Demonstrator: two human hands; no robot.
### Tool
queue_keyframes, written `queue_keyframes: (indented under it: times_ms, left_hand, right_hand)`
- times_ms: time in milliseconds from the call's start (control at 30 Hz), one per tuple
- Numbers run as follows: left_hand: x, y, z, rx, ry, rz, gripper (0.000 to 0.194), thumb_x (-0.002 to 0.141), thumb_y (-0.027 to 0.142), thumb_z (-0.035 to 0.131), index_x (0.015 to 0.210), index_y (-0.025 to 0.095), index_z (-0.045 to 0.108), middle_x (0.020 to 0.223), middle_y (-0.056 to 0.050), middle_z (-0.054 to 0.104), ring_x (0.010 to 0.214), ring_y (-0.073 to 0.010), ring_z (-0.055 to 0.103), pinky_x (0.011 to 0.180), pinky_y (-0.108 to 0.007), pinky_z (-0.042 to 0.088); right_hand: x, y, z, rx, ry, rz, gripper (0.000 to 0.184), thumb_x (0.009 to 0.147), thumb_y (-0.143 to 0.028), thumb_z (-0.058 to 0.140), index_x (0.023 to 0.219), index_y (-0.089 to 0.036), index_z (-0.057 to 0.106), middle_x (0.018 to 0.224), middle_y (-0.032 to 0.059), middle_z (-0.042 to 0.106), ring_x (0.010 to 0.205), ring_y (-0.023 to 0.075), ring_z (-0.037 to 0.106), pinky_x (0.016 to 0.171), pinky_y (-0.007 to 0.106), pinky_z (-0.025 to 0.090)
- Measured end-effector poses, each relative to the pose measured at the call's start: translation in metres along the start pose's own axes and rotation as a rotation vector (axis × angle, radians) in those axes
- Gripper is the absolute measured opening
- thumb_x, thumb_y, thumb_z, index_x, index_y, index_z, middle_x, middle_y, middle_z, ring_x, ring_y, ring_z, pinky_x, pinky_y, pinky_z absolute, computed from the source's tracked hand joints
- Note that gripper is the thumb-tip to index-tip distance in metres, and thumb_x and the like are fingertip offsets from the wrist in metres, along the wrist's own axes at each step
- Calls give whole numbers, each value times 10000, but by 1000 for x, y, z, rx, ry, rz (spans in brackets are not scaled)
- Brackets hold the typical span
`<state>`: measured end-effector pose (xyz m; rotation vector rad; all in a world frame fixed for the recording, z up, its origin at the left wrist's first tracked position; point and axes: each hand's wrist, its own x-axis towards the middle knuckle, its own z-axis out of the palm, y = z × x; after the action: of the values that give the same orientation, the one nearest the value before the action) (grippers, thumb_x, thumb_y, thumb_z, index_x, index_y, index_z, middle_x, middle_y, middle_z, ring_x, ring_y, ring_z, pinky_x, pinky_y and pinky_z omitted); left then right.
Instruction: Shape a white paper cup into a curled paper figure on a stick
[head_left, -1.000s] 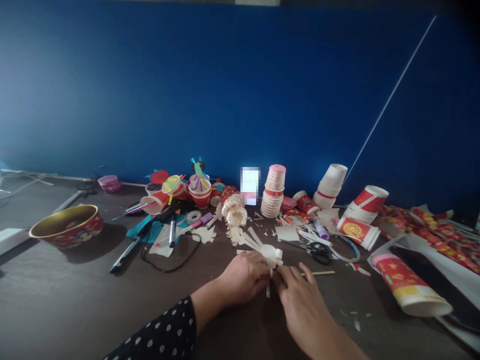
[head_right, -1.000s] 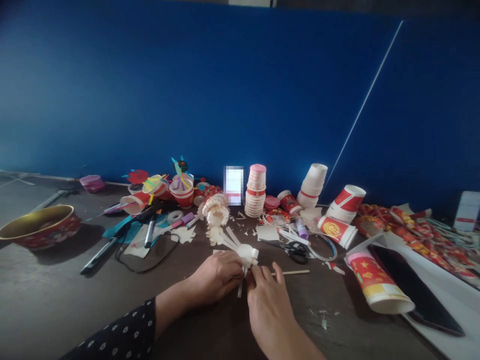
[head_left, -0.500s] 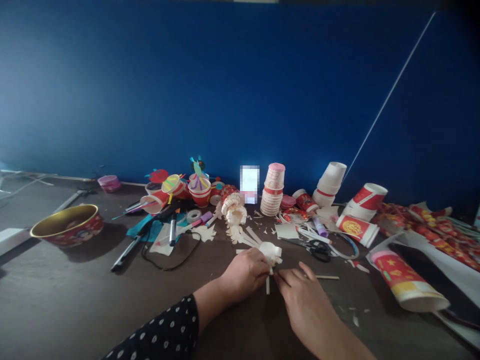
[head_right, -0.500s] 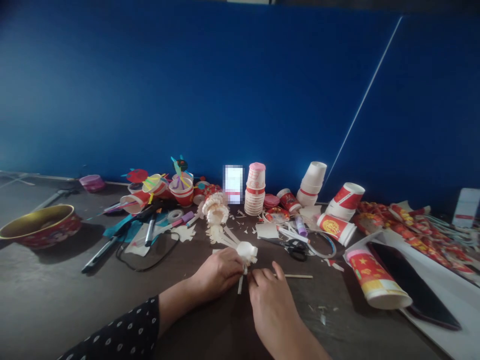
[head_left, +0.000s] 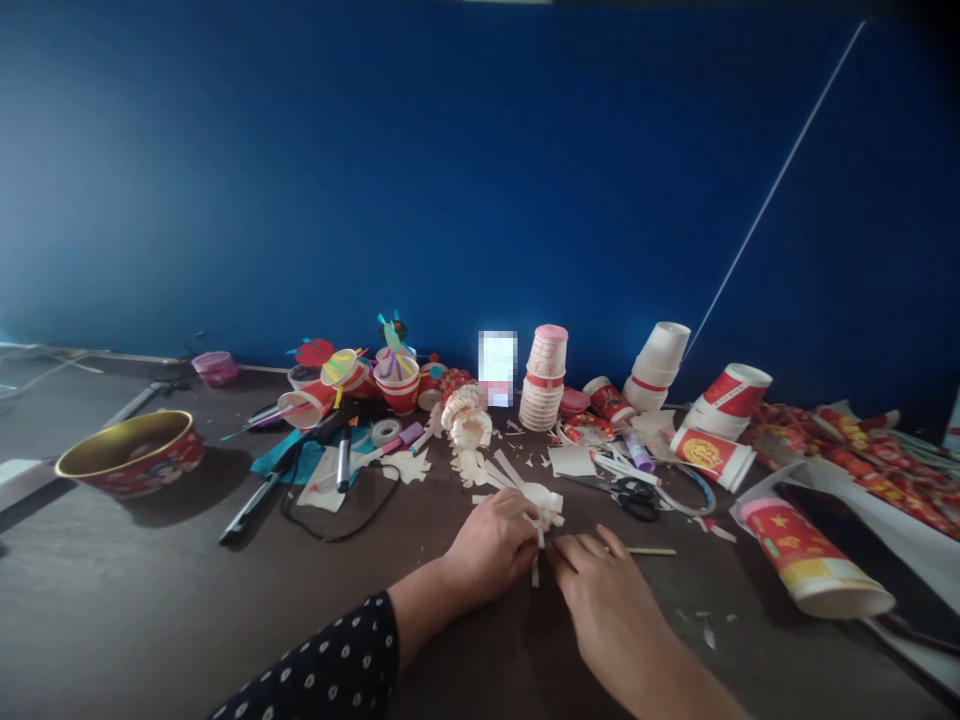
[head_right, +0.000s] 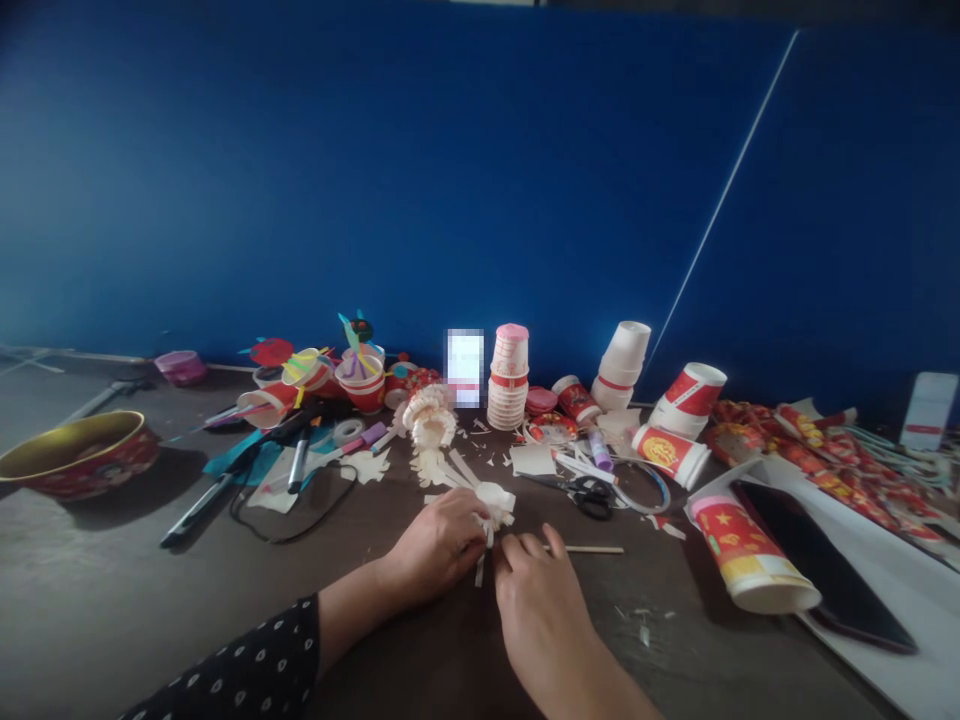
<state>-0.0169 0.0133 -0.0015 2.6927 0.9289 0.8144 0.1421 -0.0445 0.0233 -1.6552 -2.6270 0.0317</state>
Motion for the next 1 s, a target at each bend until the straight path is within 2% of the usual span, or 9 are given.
queue_keyframes:
  times_ms: [267,567,700,833,1000]
  left_hand:
    - [-5,-1,-3,-82,-12,-61,29,757,144,542,763,154,569,804,-48,606,802,-178,544,753,-286,438]
    - [-3,-6,2,-52,-1,41,176,842,159,487,734,155,625,807,-42,642,820,-165,565,775,-280,433]
    - [-2,-4,4,9,1,8,199,847,155,484,705,149,623,778,-44,638,798,-164,560,749,-273,440]
    - [1,-2,6,72,-5,-31,204,842,164,501,672,145,613,741,-43,624,758,-163,554,696,-261,438]
    - [2,-2,9,92,-4,-66,207,826,143,501,643,148,596,713,-35,601,735,-156,542,678,-250,433]
  right_hand:
    - [3,-1,-3,29,-31,31,405,837,-35,345,1118,-158,608,1092,94,627,1020,217,530,1015,436,176]
    - [6,0,3,4,-15,40,410,821,-34,358,1113,-163,615,1077,98,624,1019,226,524,1021,449,187]
    - [3,2,4,40,33,38,439,811,-32,362,1144,-191,600,1095,82,612,1049,223,506,1018,435,199]
    - [-3,11,1,64,85,83,429,800,-50,384,1136,-197,607,1123,90,594,1035,220,511,952,375,296]
    - [-4,21,0,114,49,42,419,798,-33,359,1083,-189,624,1087,70,638,998,188,554,992,394,243]
